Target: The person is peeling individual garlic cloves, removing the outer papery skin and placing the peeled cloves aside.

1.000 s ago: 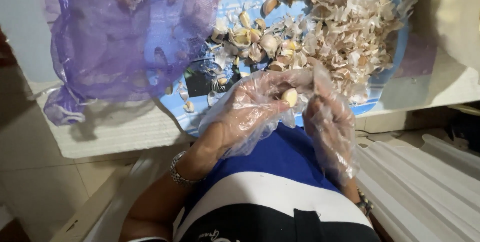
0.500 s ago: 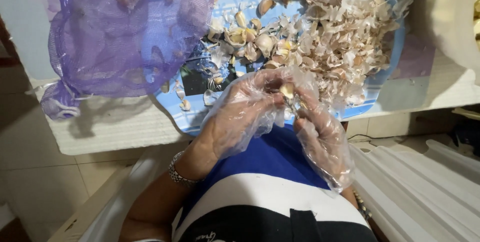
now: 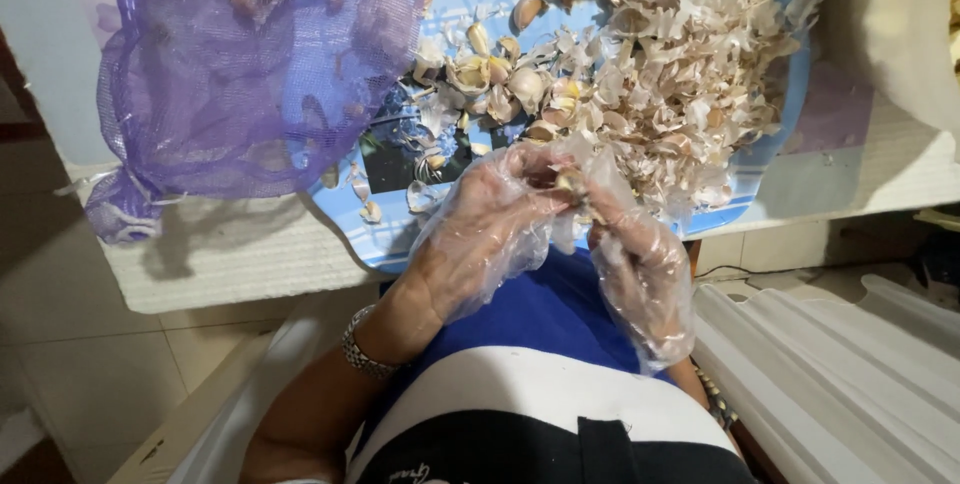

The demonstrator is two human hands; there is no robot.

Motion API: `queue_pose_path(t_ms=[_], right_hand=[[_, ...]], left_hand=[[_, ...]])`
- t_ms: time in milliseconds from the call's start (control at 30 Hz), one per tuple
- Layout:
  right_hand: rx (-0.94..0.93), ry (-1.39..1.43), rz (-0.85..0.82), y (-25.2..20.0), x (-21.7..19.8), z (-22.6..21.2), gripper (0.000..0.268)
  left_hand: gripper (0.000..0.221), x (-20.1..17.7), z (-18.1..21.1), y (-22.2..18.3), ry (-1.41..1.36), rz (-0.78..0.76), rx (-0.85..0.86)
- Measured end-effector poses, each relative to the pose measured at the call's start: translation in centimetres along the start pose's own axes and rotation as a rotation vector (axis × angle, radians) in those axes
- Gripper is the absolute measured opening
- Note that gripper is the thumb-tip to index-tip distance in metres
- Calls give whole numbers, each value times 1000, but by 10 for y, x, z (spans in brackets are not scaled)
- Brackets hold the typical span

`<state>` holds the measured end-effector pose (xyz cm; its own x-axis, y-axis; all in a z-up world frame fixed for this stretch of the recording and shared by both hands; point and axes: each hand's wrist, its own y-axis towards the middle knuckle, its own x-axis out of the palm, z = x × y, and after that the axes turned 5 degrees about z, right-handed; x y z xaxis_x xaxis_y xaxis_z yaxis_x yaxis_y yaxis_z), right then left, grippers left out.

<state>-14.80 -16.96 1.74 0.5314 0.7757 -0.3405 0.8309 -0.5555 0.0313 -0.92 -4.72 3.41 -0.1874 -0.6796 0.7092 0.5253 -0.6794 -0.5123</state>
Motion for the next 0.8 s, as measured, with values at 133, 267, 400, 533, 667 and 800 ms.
queue_pose_path(t_ms=[133,267,400,533,667,800], right_hand=[[62,223,9,-2,-3,16,38],[105,290,-52,6,-17,36,42],[342,724,-5,15,-19,33,42],[866,1701,101,21,-22,27,43],[645,1317,-193,17,-30,25,39],[819,1538,-208,16,-36,30,39]], left_hand=[[43,15,17,-11,75,42,0],[45,6,13,-6,165,1,-10],[40,2,4,-5,158,-45,111],[35,12,24,-9,341,83,-84],[42,-14,6,6,276,-47,112],[42,-13,4,14,157,-69,61]])
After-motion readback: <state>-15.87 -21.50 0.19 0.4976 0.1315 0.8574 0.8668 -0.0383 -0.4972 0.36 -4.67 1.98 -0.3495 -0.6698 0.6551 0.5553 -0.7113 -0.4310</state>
